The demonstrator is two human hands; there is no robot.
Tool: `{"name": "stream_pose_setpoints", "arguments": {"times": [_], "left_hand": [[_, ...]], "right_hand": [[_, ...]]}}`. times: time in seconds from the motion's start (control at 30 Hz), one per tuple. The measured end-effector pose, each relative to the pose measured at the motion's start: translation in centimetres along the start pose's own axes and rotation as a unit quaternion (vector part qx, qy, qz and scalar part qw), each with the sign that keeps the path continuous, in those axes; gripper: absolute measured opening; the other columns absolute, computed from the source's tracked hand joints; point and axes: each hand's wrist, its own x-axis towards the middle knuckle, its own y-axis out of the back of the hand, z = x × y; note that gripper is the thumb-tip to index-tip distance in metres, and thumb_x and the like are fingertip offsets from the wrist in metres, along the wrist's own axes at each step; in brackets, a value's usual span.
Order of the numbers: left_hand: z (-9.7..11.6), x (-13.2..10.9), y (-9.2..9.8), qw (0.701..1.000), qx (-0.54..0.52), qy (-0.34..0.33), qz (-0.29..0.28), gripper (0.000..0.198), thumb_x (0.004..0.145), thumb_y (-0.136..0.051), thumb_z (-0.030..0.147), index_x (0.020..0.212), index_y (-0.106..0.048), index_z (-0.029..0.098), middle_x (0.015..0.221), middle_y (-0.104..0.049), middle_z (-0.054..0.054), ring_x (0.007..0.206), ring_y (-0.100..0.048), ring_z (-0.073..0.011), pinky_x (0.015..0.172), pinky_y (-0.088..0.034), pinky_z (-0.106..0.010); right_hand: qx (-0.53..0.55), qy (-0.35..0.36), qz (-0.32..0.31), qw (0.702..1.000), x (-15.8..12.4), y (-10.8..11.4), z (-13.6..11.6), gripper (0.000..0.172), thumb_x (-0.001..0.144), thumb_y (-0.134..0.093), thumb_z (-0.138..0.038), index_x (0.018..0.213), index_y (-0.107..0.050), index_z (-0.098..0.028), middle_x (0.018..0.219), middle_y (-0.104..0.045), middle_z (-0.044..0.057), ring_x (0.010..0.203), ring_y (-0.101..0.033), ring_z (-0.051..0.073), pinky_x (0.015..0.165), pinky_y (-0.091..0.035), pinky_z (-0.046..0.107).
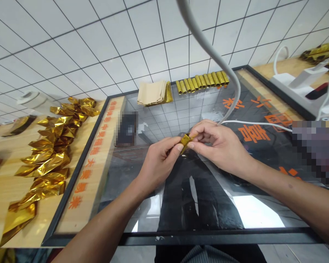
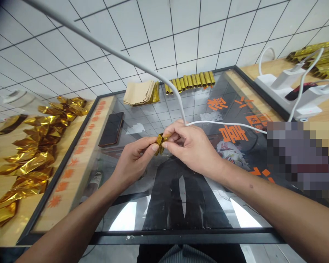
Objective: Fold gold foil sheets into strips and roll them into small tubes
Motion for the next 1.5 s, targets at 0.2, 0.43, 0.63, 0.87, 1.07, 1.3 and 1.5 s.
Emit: {"name": "stream_pose_setpoints", "arguments": {"times": [0.2, 0.43, 0.63, 0.87, 1.07, 1.3, 1.5], "left_hand": [[-0.11, -0.11, -0.11, 1.0, 0.01, 0.009, 0.016, 0.026, 0.11, -0.056, 0.033, 0.101, -0.078, 0.022, 0.095, -0.077, -0.002, 0.088, -0.068, -0.0195, 0.08, -0.047, -0.029], [-0.26, -0.08, -0.18, 1.0, 0.02, 0.012, 0.018, 0.032, 0.111, -0.054, 0.031, 0.089, -0.074, 0.02, 0.092, -0.075, -0.003, 0.088, -0.066, -0.019, 0.079, -0.045, -0.029], [-0.08, -0.05, -0.18, 0.999, 0.031, -0.023, 0.011, 0.025, 0.111, -0.055, 0.027, 0.095, -0.073, 0.019, 0.083, -0.065, 0.001, 0.079, -0.059, -0.0147, 0.075, -0.043, -0.026], [-0.17, 0.02, -0.15, 0.999, -0.035, 0.01, -0.011, 0.018, 0.108, -0.06, 0.028, 0.101, -0.075, 0.019, 0.089, -0.069, 0.001, 0.081, -0.059, -0.0146, 0.077, -0.045, -0.027], [0.05, 0.15, -0.32, 0.985, -0.162, 0.062, -0.021, 0.017, 0.102, -0.068, 0.029, 0.11, -0.081, 0.022, 0.089, -0.071, 0.0, 0.075, -0.058, -0.0139, 0.071, -0.046, -0.025], [-0.3, 0.15, -0.36, 0.99, -0.133, 0.047, -0.009, 0.023, 0.106, -0.061, 0.026, 0.116, -0.082, 0.023, 0.1, -0.077, -0.001, 0.092, -0.066, -0.0167, 0.085, -0.05, -0.027], [-0.13, -0.08, -0.45, 0.999, -0.012, 0.031, 0.015, 0.02, 0.105, -0.058, 0.021, 0.1, -0.077, 0.021, 0.081, -0.065, 0.003, 0.076, -0.059, -0.0133, 0.074, -0.044, -0.026]], "right_hand": [[-0.002, 0.002, -0.013, 1.0, -0.02, 0.04, -0.22, 0.009, 0.09, -0.079, -0.018, 0.092, -0.072, -0.024, 0.091, -0.07, 0.001, 0.083, -0.068, 0.019, 0.075, -0.059, 0.032], [0.029, -0.003, -0.014, 0.999, -0.24, -0.12, 0.03, 0.011, 0.09, -0.079, -0.018, 0.094, -0.072, -0.024, 0.093, -0.069, 0.001, 0.082, -0.069, 0.017, 0.075, -0.059, 0.032], [0.046, -0.012, -0.012, 0.999, -0.23, -0.21, 0.24, 0.012, 0.09, -0.08, -0.018, 0.096, -0.071, -0.022, 0.092, -0.069, 0.0, 0.081, -0.07, 0.017, 0.074, -0.059, 0.031], [0.064, -0.028, -0.016, 0.997, -0.11, -0.2, 0.26, 0.008, 0.093, -0.077, -0.019, 0.097, -0.071, -0.022, 0.093, -0.071, 0.001, 0.083, -0.072, 0.018, 0.074, -0.058, 0.032], [0.062, -0.04, -0.015, 0.997, -0.15, -0.11, -0.09, 0.007, 0.094, -0.074, -0.018, 0.099, -0.071, -0.022, 0.093, -0.074, 0.002, 0.083, -0.072, 0.018, 0.076, -0.058, 0.033], [0.058, -0.05, -0.015, 0.997, -0.18, -0.28, -0.04, 0.01, 0.094, -0.074, -0.019, 0.103, -0.071, -0.022, 0.09, -0.074, 0.001, 0.079, -0.07, 0.017, 0.073, -0.057, 0.032], [0.07, -0.05, -0.019, 0.996, -0.18, -0.35, -0.11, 0.015, 0.092, -0.076, -0.017, 0.106, -0.071, -0.021, 0.089, -0.072, 0.0, 0.077, -0.068, 0.015, 0.072, -0.057, 0.029]]}}
